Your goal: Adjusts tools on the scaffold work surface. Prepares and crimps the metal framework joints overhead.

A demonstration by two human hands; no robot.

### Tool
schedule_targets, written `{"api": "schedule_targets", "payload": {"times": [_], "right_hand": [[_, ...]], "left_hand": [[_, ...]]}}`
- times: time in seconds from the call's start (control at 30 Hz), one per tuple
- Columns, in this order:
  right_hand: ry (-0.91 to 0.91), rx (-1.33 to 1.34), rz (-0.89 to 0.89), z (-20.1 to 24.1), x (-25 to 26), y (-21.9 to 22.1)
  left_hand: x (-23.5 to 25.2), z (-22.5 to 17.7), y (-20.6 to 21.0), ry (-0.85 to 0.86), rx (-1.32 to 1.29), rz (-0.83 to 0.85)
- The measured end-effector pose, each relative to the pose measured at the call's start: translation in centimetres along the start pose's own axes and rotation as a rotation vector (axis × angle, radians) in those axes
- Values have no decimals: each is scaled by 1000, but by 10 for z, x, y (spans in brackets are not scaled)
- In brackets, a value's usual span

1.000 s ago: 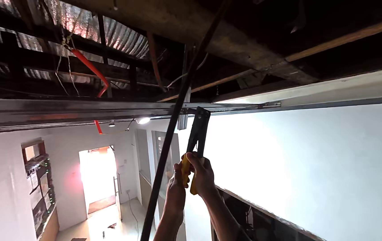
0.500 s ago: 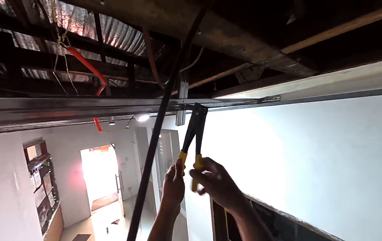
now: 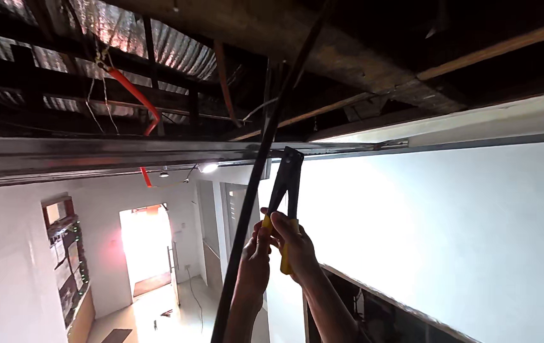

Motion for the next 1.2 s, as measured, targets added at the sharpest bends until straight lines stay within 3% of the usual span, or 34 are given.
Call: {"api": "schedule_targets", "payload": {"times": [0.2,0.27,0.43,0.53,0.63,0.77,0.9,1.03,1.2], "right_hand": [[-90,-58,-291,-13,11,0],[-72,-85,-316,-18,14,4],[43,-293,-73,1,4,-4],[240,-338,47,48,-22,-30],[253,-395,88,90,-21,-45],[172,-439,82,48,-5,-27],[-12,-49,101,4,-3,-7],[-121,-80,-70,4,4,-8],[-135,-115,-166,-4,9,-6]], "left_hand": [[-10,2,5,1,-85,-18],[-7,2,0,6,-95,-16],[1,-4,-5,9,66,24],[9,0,-15,32,284,-10],[9,3,-11,5,266,-8],[-1,-1,4,-58,114,-9],[-3,-3,2,-31,11,-7],[-3,1,1,-95,-68,-15],[-2,12,1,-58,-140,33]]}}
Point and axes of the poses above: each hand's wrist, its own x-axis towards the middle knuckle, its own y-axis out of the palm, z = x × y, the point moved 8 cm from there along x, towards the middle knuckle, and after that the axes turned 4 degrees about -y, right-handed, at the moved point
